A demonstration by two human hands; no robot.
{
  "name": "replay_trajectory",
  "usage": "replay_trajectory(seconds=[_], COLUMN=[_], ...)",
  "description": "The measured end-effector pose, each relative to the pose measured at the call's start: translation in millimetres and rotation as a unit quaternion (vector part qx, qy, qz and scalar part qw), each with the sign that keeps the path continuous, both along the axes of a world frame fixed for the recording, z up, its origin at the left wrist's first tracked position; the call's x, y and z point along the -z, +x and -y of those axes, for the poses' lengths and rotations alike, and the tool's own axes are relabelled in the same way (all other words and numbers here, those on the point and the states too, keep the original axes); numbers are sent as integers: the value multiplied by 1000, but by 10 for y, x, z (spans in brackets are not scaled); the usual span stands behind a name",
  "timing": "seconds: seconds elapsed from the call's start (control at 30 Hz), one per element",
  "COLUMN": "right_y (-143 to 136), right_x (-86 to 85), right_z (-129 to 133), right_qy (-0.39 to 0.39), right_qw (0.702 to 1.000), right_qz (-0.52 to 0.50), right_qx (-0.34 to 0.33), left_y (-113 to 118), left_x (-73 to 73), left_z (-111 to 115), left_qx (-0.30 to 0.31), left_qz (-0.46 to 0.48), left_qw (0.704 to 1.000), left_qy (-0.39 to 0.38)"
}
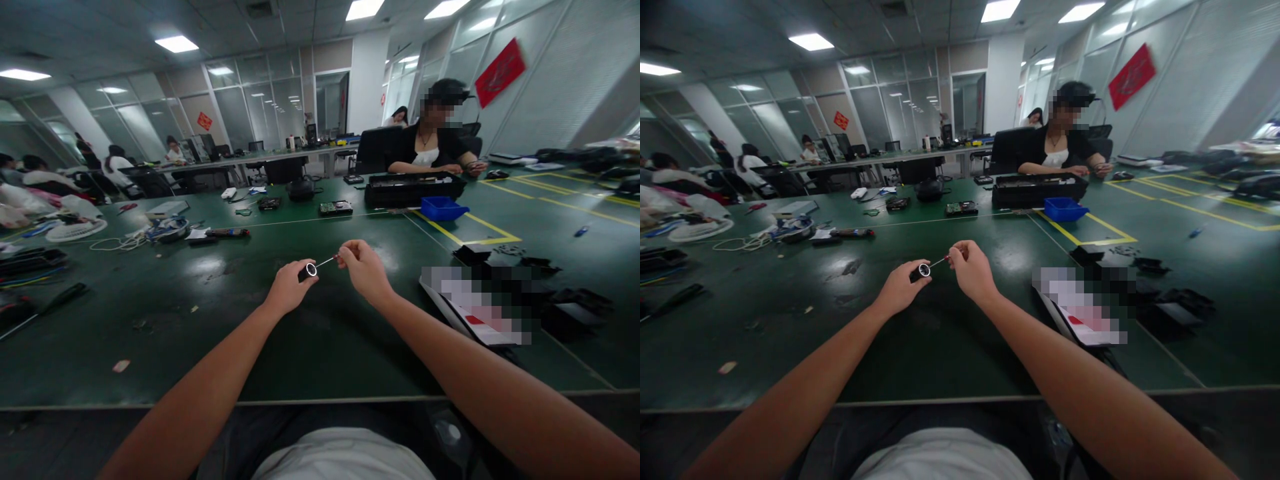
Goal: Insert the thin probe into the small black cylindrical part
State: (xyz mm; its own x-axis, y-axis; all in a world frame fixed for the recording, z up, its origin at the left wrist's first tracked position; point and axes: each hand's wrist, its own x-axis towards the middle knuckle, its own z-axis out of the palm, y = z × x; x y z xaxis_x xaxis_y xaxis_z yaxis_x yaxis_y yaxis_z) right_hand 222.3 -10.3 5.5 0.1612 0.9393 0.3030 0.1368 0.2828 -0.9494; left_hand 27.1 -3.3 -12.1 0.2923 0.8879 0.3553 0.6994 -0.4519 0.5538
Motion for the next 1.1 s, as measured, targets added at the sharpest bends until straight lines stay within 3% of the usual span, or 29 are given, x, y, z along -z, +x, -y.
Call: replay_trajectory(seconds=[0.07, 0.13, 0.2, 0.33, 0.6, 0.9, 1.1], right_y=[-1, 13, 30, 35, 28, 60, 55], right_x=[14, 16, 13, 20, 46, -45, -100], right_z=[-33, -61, -82, -92, -70, 0, 49], right_qy=[-64, -145, -184, -132, -38, 45, 64], right_qw=[990, 960, 943, 966, 995, 993, 992], right_qz=[-125, -232, -276, -221, -65, -47, -52], right_qx=[-31, -55, -40, 25, 71, 101, 100], left_y=[0, -2, -7, -23, -4, 61, 124], left_x=[-15, -32, -40, -14, -5, -37, -7], left_z=[-3, -9, -21, -54, -48, 4, 24], left_qx=[8, 21, 28, 20, 15, 19, 35], left_qz=[10, 3, -22, -63, -55, 12, -12], left_qw=[1000, 998, 997, 997, 998, 1000, 998], left_qy=[18, 56, 75, 40, 18, -15, -50])
